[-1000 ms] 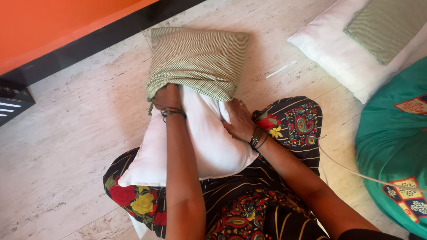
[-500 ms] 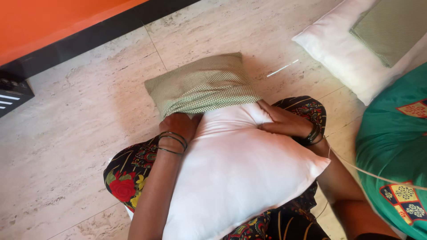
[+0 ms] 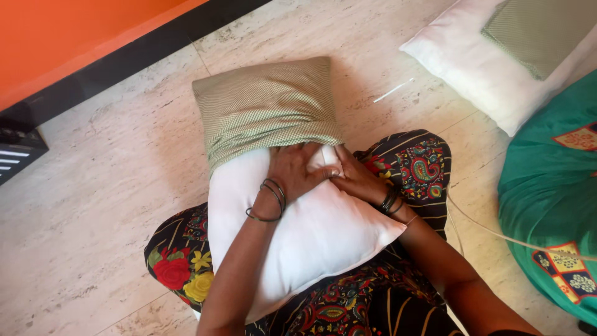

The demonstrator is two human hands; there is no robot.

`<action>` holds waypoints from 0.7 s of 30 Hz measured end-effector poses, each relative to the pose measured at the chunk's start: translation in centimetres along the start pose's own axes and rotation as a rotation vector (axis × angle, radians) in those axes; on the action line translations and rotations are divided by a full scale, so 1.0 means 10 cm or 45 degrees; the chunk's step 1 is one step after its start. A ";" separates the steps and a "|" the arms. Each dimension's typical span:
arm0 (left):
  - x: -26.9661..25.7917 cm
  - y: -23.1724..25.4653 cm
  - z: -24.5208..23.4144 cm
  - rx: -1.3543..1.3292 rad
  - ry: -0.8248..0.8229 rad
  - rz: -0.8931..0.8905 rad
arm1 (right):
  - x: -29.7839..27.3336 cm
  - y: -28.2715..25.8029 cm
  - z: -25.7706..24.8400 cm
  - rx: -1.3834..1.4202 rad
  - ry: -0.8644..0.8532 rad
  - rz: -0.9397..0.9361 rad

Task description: The person sits on the floor and inserts a white pillow insert into a green patterned pillowcase. They repeatedly adjust the fabric, smooth the surface, and tuck the edges to ensure the pillow fits neatly inside the case.

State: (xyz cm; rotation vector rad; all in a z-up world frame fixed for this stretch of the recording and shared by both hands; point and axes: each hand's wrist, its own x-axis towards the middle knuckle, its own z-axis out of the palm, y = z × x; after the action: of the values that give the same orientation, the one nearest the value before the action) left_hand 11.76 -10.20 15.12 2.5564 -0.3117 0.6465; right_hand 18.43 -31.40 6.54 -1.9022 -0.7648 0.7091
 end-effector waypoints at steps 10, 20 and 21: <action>-0.10 -0.04 -0.13 -0.229 -0.358 -0.425 | 0.44 0.19 0.06 0.907 0.005 0.413; -0.28 -0.12 -0.01 -0.278 -0.230 -0.355 | 1.04 0.43 0.17 0.951 0.035 0.282; -0.29 -0.11 -0.02 -0.276 -0.208 -0.336 | 1.11 0.47 0.18 0.962 0.037 0.250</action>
State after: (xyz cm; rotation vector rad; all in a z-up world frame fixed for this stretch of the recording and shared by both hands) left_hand 9.57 -8.85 13.34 2.3883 -0.0883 0.2901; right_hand 25.19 -23.77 -0.18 -1.2922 -0.2257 0.9281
